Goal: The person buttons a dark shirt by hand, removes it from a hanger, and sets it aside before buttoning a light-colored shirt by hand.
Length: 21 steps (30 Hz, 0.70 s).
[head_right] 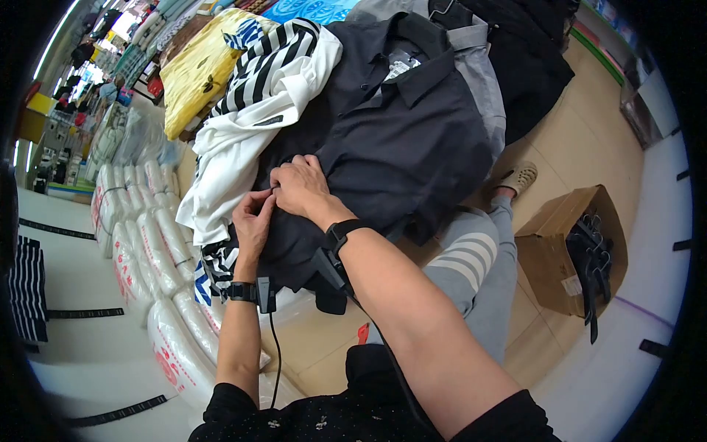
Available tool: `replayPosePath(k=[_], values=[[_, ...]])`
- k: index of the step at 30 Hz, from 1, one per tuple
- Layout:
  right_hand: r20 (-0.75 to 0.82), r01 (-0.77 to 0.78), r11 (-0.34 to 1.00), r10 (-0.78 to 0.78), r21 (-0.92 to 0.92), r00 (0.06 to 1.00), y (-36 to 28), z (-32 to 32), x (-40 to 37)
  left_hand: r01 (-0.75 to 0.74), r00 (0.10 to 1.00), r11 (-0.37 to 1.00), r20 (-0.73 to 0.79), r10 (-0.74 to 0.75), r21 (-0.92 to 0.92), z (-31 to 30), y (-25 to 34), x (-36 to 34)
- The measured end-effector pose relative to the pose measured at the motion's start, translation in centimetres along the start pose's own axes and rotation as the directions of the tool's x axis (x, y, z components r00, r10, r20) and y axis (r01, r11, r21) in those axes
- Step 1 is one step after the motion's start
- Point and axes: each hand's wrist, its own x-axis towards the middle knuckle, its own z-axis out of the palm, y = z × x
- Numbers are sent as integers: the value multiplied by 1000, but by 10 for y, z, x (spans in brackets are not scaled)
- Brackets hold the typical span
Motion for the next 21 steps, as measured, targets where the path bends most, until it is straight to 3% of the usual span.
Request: replayPosePath(k=[5,11,14,17,20,21], values=[[6,13,1000,-13,-5,1000,1,0,-1,86,994,995,80,-81,-59,-7,-2,4],[-2,36,999,-36,-11,999,4,1,-3,12,1000,999,14,-12,-44,1,-5,3],[50,-10,1000,9,13,999,2,-3,0,-79,994,993,-66,84,82,8,10,-4],[93,-41,999,38,28,995,-1,-11,0,-142,987,941,-22,156,307,-2,21,-11],[68,-29,999,27,27,997,1,-8,1,-280,947,730,55,316,623,-23,23,-17],[64,-25,999,23,27,998,0,-8,1,-253,954,722,42,297,643,-29,25,-19]])
